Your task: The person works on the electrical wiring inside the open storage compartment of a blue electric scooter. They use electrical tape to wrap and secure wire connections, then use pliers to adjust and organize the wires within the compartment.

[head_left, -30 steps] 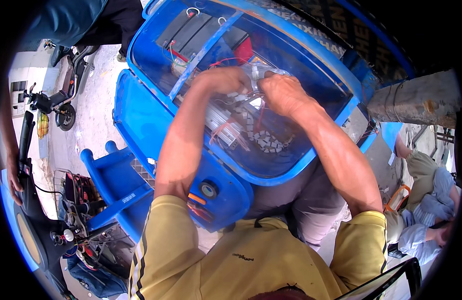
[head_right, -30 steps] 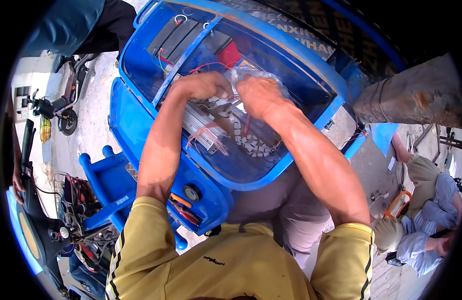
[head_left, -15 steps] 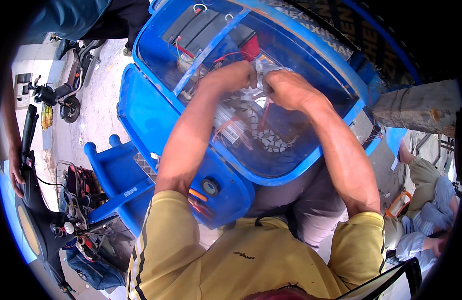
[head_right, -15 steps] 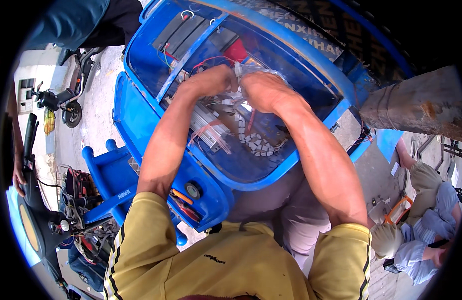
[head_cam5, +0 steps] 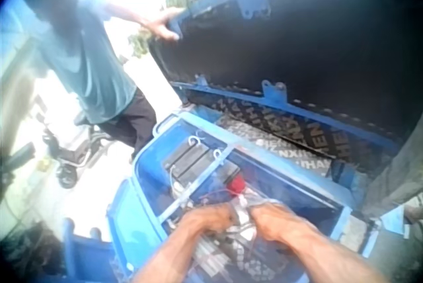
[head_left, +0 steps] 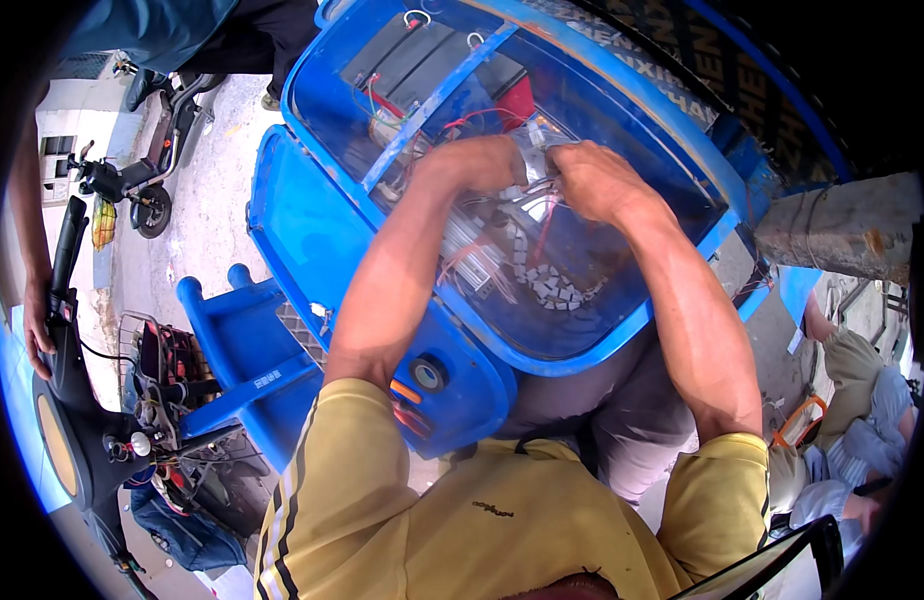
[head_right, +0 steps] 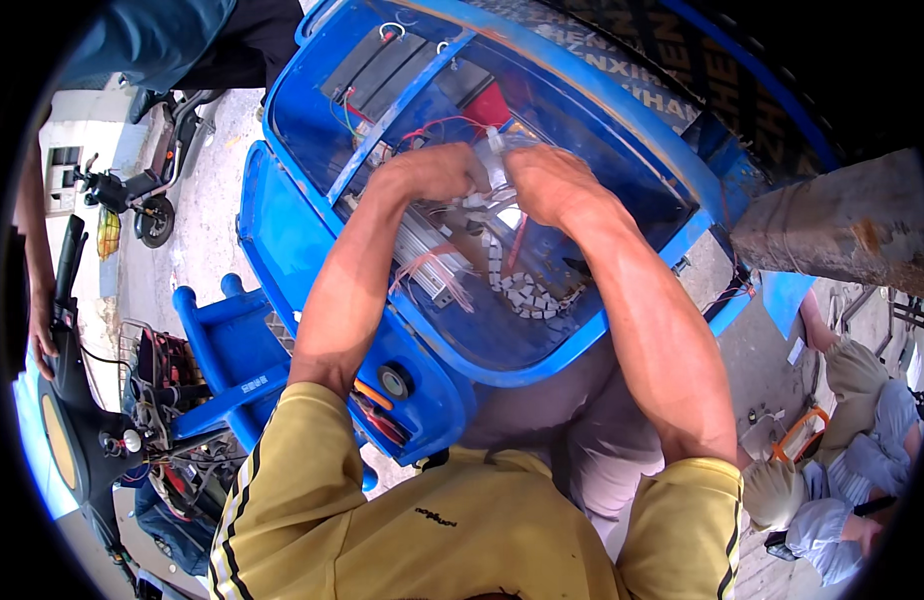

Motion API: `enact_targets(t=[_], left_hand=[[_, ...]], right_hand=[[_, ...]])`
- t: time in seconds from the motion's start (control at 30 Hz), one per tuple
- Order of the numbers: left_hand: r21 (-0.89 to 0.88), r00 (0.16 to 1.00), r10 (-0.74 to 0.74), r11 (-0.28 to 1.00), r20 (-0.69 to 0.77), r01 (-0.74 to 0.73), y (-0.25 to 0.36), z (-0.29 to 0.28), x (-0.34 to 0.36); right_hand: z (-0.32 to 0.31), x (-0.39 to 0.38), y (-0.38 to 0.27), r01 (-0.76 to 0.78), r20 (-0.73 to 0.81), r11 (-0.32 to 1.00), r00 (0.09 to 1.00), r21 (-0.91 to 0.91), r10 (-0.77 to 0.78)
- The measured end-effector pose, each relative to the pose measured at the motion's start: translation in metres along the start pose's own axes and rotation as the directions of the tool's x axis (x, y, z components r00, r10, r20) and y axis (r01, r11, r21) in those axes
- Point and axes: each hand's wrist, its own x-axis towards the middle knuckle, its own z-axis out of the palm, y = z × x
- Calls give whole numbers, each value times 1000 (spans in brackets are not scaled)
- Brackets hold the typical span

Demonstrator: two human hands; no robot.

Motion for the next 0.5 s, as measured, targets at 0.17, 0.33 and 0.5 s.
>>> enact_targets(t=[0.17,0.33,0.5], left_hand=[[-49,996,50,998,73,-46,3,-4,-5],[-34,993,111,993,32,-110,-1,-1,-5],[-10,990,139,990,-8,-140,-7,1,-2]], right_hand=[[-1,0,0,3,9,1000,1000,-4,-3],[-4,1,-4,-24,7,1000,1000,19,23],[-10,-1,-9,-58,19,998,998,25,57]])
